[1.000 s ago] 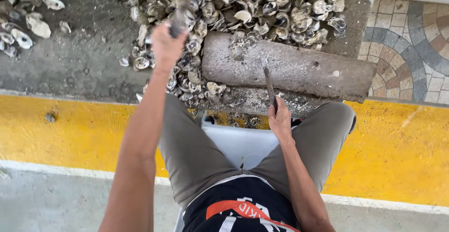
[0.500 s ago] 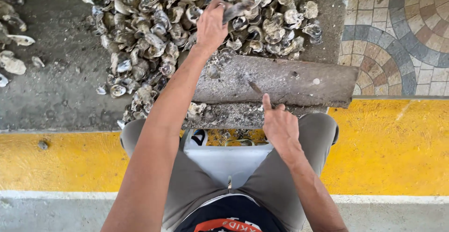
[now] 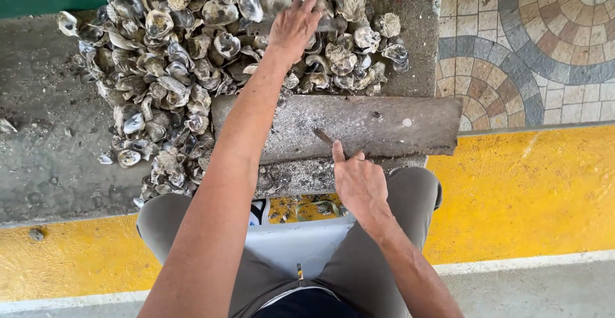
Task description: Cleaning and shucking oysters using a specialized metal tool on a processing counter.
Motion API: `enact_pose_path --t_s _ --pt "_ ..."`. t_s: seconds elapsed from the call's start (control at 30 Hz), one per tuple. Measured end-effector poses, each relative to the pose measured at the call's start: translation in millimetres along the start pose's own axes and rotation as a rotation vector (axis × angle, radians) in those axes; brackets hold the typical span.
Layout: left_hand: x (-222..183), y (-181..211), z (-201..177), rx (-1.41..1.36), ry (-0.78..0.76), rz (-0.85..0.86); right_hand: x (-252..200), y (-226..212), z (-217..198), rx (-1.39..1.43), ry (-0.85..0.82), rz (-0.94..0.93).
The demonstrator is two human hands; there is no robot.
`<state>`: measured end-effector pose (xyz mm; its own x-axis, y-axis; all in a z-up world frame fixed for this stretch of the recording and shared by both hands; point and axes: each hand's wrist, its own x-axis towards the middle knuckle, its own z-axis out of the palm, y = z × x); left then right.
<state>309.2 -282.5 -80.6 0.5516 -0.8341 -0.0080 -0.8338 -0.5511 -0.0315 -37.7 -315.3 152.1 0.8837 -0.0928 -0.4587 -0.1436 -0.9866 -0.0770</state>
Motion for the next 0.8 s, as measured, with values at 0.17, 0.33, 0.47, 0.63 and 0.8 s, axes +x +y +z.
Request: enact_pose_path --t_s 0.17,0.33,0.47,0.63,0.8 --pt "-47 2 -67 -0.294 0.006 -0.157 -4 1 0 0.081 0.024 0.023" --pt "-168 29 -111 -0.689 0.338 -0.378 -7 0 3 0.046 0.059 0.0" --pt "-274 79 -56 -0.871 0.2 -0.685 -21 -2 18 0.061 0.102 -0.025" --pt "-306 108 5 -0.574 0.454 -0.664 -22 -1 30 0.064 0.123 -0.003" --pt "-309 112 -52 -1.037 0.335 -0.852 -29 -11 40 0.087 0.068 0.085"
